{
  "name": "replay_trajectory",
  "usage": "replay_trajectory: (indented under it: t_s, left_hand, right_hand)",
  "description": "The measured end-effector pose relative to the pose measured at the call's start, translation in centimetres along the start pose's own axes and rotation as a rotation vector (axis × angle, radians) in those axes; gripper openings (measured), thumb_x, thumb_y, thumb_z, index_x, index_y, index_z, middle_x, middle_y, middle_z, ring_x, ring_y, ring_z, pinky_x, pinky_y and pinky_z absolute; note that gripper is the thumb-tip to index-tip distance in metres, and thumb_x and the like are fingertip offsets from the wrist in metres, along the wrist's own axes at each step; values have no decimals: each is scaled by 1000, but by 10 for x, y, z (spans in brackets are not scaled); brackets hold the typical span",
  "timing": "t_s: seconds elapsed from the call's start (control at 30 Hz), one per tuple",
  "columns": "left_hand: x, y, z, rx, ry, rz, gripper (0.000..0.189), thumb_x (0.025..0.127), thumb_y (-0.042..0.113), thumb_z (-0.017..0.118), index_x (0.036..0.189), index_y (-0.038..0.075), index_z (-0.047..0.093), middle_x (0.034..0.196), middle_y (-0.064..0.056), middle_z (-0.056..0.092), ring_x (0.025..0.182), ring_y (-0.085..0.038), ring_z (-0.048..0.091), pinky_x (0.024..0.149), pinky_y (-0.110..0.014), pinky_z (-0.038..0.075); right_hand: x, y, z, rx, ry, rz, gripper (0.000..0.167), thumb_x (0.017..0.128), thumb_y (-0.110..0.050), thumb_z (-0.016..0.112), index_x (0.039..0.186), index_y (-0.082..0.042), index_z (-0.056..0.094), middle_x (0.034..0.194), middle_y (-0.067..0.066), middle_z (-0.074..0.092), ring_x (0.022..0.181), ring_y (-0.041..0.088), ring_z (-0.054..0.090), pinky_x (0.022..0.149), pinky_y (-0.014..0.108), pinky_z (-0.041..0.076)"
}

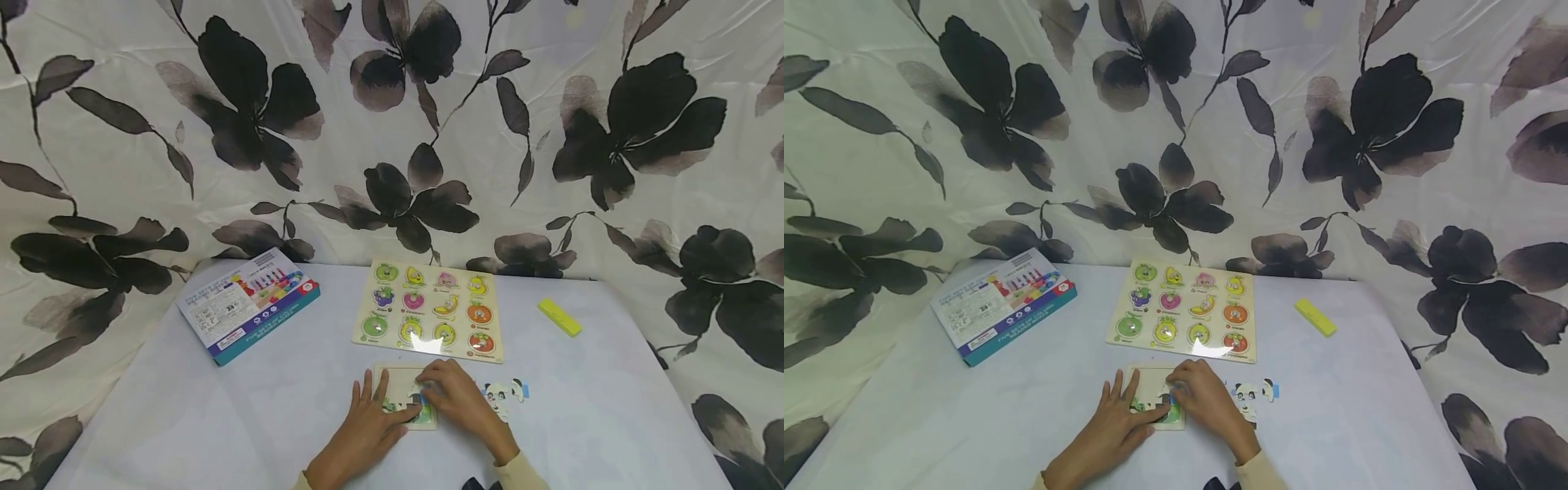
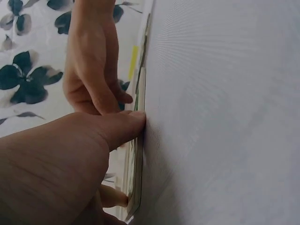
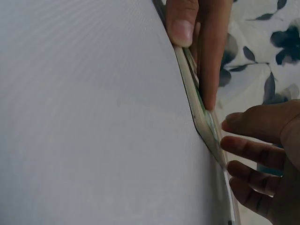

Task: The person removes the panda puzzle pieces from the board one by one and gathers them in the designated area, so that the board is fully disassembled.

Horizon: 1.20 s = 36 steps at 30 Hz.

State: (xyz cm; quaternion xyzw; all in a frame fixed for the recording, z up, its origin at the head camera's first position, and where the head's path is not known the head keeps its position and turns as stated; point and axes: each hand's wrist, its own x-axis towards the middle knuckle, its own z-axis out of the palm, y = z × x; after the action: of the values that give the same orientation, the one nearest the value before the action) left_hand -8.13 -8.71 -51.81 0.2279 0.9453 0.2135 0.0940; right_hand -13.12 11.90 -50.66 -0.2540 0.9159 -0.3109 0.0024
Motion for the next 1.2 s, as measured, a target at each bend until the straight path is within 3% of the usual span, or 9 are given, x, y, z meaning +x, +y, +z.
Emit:
replay_trajectory:
  t_s: [0.23, 0.63, 1.2]
  left_hand:
    - [1, 0, 2, 4, 42, 14, 37, 94, 36, 57, 131, 43, 56, 150, -35, 21, 135, -62, 4, 103, -75, 11]
    - [-1, 1, 0, 2, 26, 11, 37, 95, 37, 55, 132, 45, 55, 151, -34, 18, 136, -61, 0, 105, -73, 9]
    - [0, 0, 1, -14, 26, 8, 37, 95, 37, 55, 132, 45, 55, 152, -32, 18, 137, -59, 0, 105, -73, 8]
  right_hand:
    - [4, -2, 4, -36, -17, 11, 15, 84, -11, 71, 99, -12, 74, 102, -6, 63, 98, 12, 51, 89, 36, 47]
    - [4, -2, 4, -26, -7, 6, 14, 83, -7, 70, 95, -12, 75, 101, -4, 63, 95, 12, 49, 87, 36, 46]
    - [5, -7, 7, 54, 14, 79, 15, 90, -5, 59, 92, -12, 72, 97, -5, 59, 93, 12, 47, 79, 33, 44]
